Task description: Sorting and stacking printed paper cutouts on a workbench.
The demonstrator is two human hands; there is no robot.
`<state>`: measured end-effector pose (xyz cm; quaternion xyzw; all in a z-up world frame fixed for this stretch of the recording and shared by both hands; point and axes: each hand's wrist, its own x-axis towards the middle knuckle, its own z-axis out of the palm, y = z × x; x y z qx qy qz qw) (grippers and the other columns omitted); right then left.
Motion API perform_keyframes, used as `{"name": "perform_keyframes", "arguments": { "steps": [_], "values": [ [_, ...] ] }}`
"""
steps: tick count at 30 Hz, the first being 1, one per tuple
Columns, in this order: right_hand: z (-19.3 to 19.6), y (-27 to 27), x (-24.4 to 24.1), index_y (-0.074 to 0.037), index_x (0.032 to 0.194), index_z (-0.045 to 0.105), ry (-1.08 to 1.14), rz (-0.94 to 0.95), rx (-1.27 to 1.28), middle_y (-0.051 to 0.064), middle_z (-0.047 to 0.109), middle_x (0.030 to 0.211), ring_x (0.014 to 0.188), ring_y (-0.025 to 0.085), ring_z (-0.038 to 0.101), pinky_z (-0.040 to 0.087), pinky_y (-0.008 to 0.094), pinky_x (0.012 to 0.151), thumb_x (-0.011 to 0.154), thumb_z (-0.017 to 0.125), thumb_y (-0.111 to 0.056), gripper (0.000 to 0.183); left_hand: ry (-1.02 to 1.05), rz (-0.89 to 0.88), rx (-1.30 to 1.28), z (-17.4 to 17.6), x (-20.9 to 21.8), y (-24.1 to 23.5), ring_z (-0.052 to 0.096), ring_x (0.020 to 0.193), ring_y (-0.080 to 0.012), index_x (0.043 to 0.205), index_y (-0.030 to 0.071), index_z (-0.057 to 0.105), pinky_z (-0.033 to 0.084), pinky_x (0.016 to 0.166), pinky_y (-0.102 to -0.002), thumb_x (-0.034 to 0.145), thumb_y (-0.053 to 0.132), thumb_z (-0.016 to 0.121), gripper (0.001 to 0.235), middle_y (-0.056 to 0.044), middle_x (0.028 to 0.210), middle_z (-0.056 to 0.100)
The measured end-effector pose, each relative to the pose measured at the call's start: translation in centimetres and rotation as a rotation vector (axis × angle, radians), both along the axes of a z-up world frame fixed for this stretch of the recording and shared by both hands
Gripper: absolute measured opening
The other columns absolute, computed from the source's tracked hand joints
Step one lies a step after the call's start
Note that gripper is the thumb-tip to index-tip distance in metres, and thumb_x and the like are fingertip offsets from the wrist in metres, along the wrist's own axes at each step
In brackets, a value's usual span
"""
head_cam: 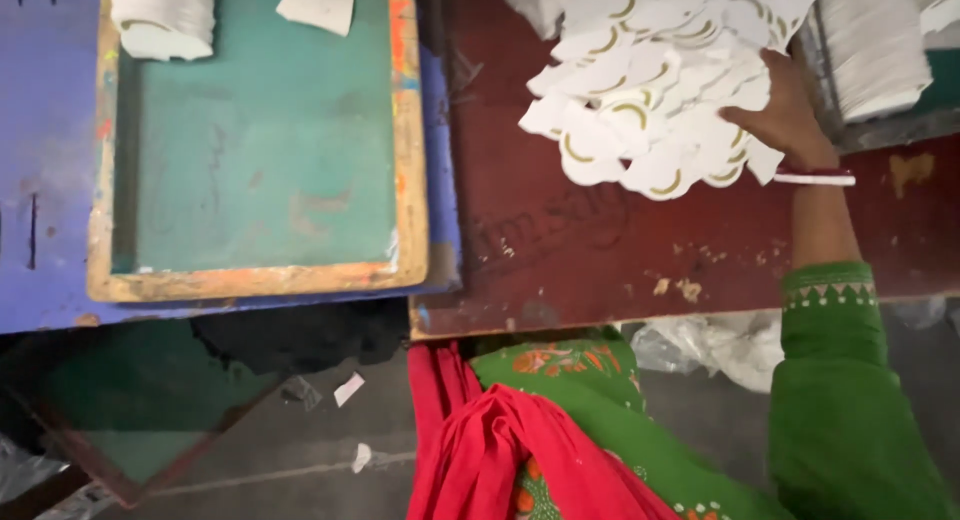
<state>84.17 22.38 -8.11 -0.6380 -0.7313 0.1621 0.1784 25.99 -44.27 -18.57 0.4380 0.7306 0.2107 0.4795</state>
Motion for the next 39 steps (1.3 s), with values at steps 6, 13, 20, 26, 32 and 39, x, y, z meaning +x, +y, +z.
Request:
{"name": "perform_keyframes", "arguments": {
  "steps": [6,13,20,26,32,39],
  "values": [
    [7.5,3.0,-4.5,-0.001,0.154,0.039,0.103,-0.088,-0.444,0.026,0.043,0.155,0.141,0.042,0.042,0.037,0.052,0.112,0.057,0.094,-0.043,0.120,0.092,0.006,-0.123,-6.7,3.2,2.9,0.073,0.089,-0.0298,0.115,0.006,0.071,0.057,0.078,-0.040,0.090,0.022,0.065,0.031,-0.014,0.098,0.073],
    [3.6,2.3,-1.9,0.005,0.141,0.053,-0.110,0.291,-0.140,0.029,0.062,0.134,0.128,0.043,0.059,0.048,0.049,0.109,0.069,0.093,-0.039,0.094,0.182,0.023,-0.287,-12.8,1.9,6.0,0.075,0.088,-0.0314,0.114,0.009,0.073,0.059,0.077,-0.041,0.090,0.026,0.063,0.032,-0.015,0.094,0.074],
    [3.6,2.6,-1.1,0.003,0.137,0.062,0.048,0.192,-0.398,0.022,0.073,0.119,0.105,0.032,0.071,0.055,0.041,0.093,0.072,0.090,-0.042,0.084,0.330,-0.022,-0.437,-14.5,-5.3,11.8,0.075,0.094,-0.0343,0.115,0.012,0.073,0.060,0.081,-0.043,0.084,0.033,0.070,0.037,-0.015,0.098,0.076],
    [4.7,2.4,-1.1,-0.001,0.136,0.064,0.082,0.134,-0.591,0.019,0.075,0.111,0.094,0.027,0.074,0.058,0.040,0.086,0.071,0.087,-0.047,0.083,0.516,-0.070,-0.441,4.2,-6.1,21.5,0.072,0.105,-0.0368,0.114,0.023,0.079,0.057,0.089,-0.045,0.090,0.039,0.068,0.031,-0.014,0.110,0.078],
    [5.1,1.7,-1.9,-0.006,0.142,0.064,-0.082,0.188,-0.613,0.021,0.077,0.100,0.080,0.030,0.074,0.058,0.042,0.078,0.080,0.079,-0.055,0.081,0.375,0.037,-0.179,20.8,0.8,31.0,0.073,0.088,-0.0336,0.118,0.017,0.075,0.056,0.078,-0.039,0.092,0.031,0.068,0.031,-0.010,0.110,0.078],
    [14.5,1.0,1.0,-0.003,0.135,0.064,0.175,-0.225,-0.738,0.022,0.075,0.104,0.079,0.035,0.073,0.063,0.050,0.075,0.077,0.084,-0.036,0.069,-0.216,0.094,0.167,19.0,4.3,33.0,0.072,0.105,-0.0123,0.130,0.001,0.067,0.056,0.090,-0.028,0.095,0.014,0.069,0.037,-0.010,0.115,0.077]
  ]
}}
